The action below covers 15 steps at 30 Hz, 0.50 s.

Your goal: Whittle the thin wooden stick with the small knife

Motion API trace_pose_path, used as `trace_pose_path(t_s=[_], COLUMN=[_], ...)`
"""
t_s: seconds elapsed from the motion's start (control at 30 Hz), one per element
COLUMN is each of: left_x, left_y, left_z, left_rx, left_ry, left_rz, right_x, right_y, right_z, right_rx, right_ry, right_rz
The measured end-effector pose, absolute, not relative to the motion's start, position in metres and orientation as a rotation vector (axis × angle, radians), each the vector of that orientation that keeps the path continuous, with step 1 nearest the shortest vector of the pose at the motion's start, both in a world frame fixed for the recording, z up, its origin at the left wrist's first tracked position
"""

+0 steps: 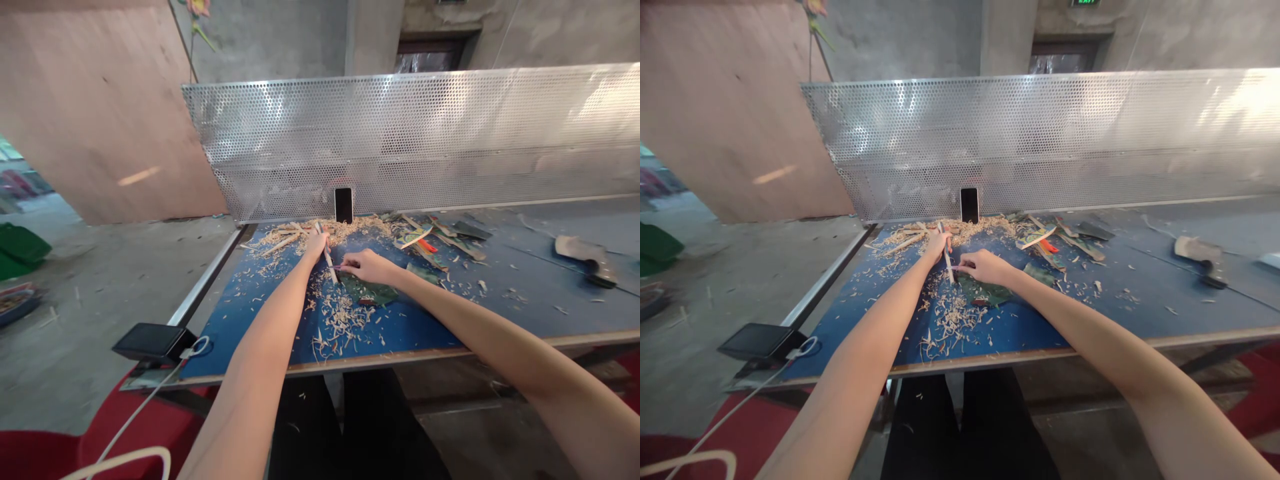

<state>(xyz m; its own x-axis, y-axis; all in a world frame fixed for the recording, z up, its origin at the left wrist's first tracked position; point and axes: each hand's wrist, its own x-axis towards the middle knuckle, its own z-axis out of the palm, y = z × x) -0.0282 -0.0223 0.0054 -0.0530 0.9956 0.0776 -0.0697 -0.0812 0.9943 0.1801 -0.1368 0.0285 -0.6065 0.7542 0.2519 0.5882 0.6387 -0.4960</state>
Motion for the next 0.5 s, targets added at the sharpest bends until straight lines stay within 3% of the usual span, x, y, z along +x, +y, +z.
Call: trace_pose_path(t_s=[0.5], left_x=[-0.0281], left_y=[-0.0279], left_z=[0.0107], left_rx=[1.192], left_ry=[1.136], left_rz=[1.326], right_x=[0.1842], right_y=[-0.1303], right_z=[0.0250], right_rx=[-1.059], right_ry=[-2.406], right_rz=[0.522])
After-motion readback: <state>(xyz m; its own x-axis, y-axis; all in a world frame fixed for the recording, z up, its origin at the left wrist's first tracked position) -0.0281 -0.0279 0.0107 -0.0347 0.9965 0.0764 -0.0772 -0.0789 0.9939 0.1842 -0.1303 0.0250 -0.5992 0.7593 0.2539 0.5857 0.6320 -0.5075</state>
